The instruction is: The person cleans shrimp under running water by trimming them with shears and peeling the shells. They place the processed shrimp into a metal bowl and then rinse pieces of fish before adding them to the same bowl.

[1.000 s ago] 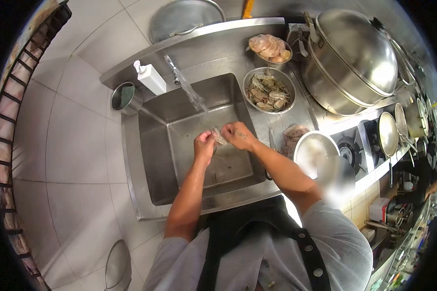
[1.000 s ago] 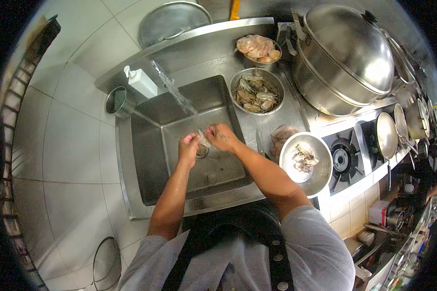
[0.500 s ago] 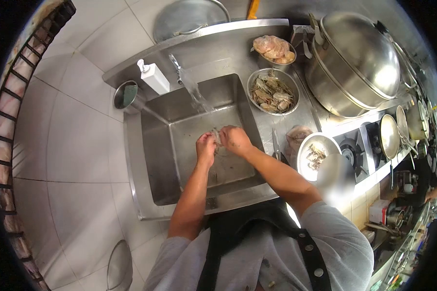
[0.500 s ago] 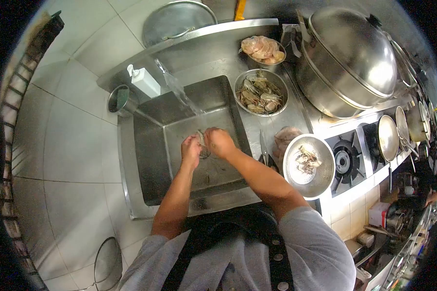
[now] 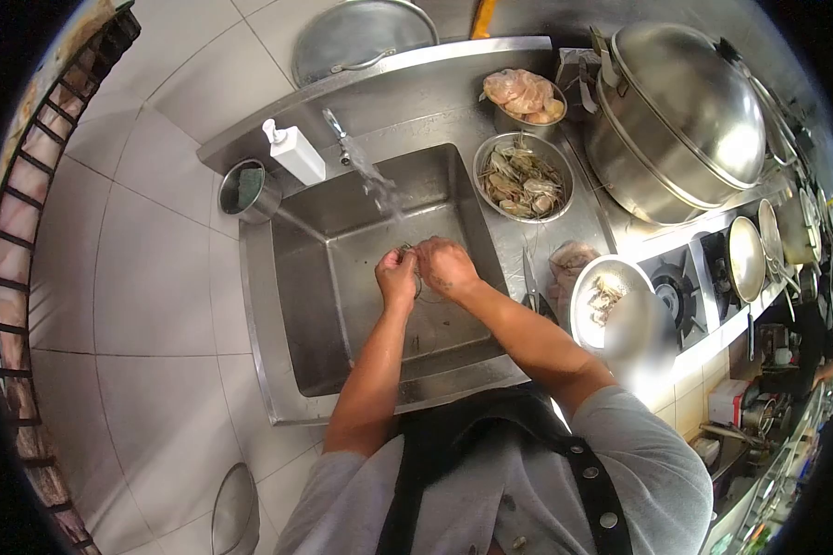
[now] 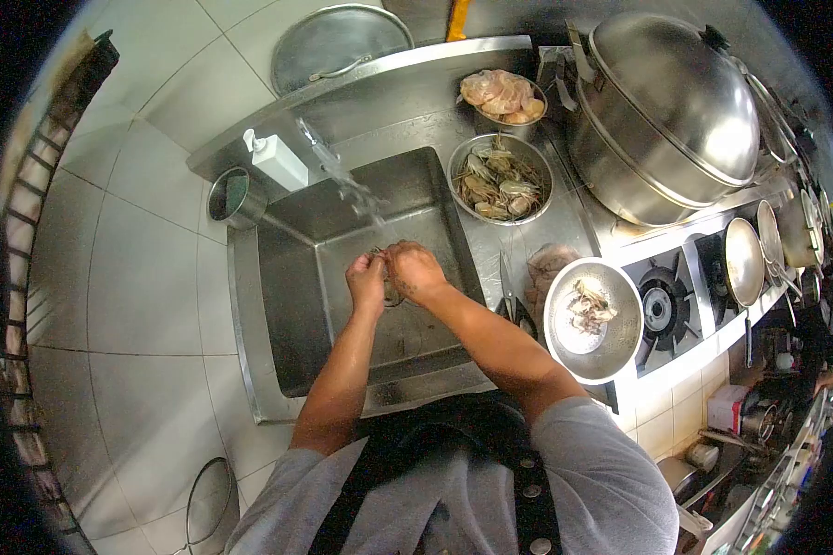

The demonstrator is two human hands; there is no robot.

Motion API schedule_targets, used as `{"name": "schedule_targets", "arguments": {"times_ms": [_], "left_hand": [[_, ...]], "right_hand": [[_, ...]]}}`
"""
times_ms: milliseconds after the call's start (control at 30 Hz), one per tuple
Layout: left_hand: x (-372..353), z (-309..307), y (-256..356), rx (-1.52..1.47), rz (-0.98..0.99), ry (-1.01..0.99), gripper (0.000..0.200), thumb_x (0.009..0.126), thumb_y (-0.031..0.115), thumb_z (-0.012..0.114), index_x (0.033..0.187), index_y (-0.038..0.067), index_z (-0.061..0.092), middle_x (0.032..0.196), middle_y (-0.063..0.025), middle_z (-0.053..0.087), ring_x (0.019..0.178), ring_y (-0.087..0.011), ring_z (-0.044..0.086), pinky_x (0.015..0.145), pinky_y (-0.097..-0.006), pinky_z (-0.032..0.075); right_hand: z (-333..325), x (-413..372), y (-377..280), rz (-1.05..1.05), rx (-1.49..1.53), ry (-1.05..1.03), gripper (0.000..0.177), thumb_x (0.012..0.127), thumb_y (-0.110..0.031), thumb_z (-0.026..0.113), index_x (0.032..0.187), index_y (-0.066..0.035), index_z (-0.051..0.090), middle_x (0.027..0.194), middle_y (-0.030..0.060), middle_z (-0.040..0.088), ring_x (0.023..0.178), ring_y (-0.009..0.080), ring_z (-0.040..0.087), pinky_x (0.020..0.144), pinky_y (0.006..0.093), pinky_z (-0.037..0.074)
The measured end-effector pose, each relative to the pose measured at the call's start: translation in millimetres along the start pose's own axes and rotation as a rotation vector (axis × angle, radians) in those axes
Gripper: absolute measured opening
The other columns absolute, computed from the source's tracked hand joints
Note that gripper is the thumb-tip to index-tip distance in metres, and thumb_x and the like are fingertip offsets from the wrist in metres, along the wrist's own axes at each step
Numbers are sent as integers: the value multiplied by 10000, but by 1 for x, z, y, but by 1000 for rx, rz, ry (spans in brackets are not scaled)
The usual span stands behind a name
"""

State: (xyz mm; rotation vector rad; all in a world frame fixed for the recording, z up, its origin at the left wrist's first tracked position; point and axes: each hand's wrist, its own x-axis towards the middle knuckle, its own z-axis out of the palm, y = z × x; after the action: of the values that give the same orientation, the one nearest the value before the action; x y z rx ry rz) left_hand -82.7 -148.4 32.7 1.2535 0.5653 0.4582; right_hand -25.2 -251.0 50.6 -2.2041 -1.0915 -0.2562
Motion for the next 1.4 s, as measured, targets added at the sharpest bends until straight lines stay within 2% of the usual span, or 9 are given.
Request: {"name": "schedule_targets", "arguments": {"times_ms": [467,733,800,933,1033,1167,1300,1333,1400], "left_hand": [[7,1,-13,150,60,30,122,808,8,585,692,26,551,663,28,551,586,-53,475,521,-231,392],[7,-8,-12,234,86,6,141,807,97,637,728,-12,594,650,23,554,598,-58,473,550,-240,400],[7,-10,0,383,52,-18,160,813,124,644,753,-20,609,644,19,554,594,-59,466,554,-245,400],[9,-5,24,648,33,-134,232,859,209,635,874,-22,662,731,-14,618,682,-82,521,629,-271,422],[22,0,24,527,41,-75,223,857,204,645,862,-19,653,738,-4,611,686,-80,515,636,-264,414],[51,2,29,333,131,-10,205,837,183,667,811,-19,647,643,10,572,593,-62,485,551,-240,400],[89,-5,64,559,20,-99,188,825,188,680,821,2,650,700,-6,609,651,-82,544,612,-266,474],[101,-5,66,466,-22,-94,197,812,188,689,816,-4,645,705,-17,611,654,-101,566,629,-284,506],[119,-2,66,349,13,-36,200,820,187,685,870,-1,638,759,-17,621,707,-102,568,625,-286,491]], "right_hand": [[4,-1,-3,279,85,-88,191,858,-146,508,801,-1,618,845,221,633,784,380,624,724,466,494],[1,-2,-1,368,238,-62,190,864,-142,513,833,12,619,836,259,624,809,435,603,737,492,476],[-5,0,14,215,288,-243,209,877,-159,500,838,14,610,835,265,619,808,442,597,728,498,471],[2,10,33,190,224,-464,246,889,-191,486,833,23,594,843,262,620,808,449,592,723,497,469],[0,27,32,115,225,-463,273,901,-214,468,840,28,579,846,261,620,820,450,588,727,498,465],[0,59,25,121,196,-339,265,863,-208,496,845,24,621,833,269,629,841,448,604,719,501,481],[12,97,35,43,165,-404,218,887,-177,471,875,20,564,843,262,602,836,439,579,736,485,460],[16,104,35,45,167,-406,218,887,-177,471,875,20,564,843,262,602,836,439,579,736,485,460],[25,117,33,106,197,-167,192,873,-157,482,888,21,554,843,260,589,837,444,569,731,487,456]]}}
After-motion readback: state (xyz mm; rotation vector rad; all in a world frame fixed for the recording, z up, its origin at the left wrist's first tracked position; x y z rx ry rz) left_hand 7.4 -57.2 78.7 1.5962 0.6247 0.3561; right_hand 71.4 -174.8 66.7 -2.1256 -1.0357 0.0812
